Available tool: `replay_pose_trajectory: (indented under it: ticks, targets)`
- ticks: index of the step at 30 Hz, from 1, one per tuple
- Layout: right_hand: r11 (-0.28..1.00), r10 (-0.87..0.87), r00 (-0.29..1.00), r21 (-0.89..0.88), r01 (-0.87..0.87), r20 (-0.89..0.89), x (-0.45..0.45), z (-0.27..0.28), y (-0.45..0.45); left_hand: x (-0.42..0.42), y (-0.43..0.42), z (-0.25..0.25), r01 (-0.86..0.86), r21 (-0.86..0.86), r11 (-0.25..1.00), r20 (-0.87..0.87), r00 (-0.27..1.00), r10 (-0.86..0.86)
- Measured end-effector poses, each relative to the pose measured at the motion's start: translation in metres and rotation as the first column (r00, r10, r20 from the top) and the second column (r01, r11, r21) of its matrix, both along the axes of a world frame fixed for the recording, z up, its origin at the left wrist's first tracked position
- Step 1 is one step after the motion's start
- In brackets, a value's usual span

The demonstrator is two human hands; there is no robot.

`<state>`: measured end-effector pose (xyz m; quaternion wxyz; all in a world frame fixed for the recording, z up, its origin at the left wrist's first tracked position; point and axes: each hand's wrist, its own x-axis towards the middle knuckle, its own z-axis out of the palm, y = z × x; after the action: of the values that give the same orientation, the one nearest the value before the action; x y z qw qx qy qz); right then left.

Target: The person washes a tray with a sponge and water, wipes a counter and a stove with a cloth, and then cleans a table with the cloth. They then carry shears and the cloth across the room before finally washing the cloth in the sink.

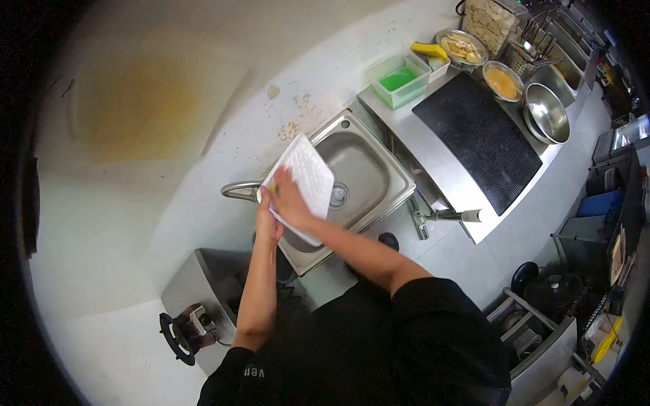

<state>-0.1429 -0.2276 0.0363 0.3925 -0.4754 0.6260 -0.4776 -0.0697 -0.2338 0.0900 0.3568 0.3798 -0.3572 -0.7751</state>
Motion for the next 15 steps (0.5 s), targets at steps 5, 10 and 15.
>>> replay_pose_trajectory:
  ticks: [5,10,15]
  targets:
    - [0.925,-0.354,0.868,-0.009,0.381,0.349,-0.056,-0.057,-0.033,0.003,0.033,-0.005,0.082,-0.140,0.987,0.285,0.958,-0.039]
    - [0.932,-0.231,0.917,-0.197,0.305,0.325,-0.082,-0.013,0.001,0.021,0.015,0.022,0.349,-0.057,0.935,-0.015,0.936,-0.351]
    - [0.916,-0.040,0.964,-0.396,-0.070,-0.262,-0.018,0.040,0.028,-0.006,-0.057,0.015,0.180,0.078,0.981,-0.184,0.969,-0.163]
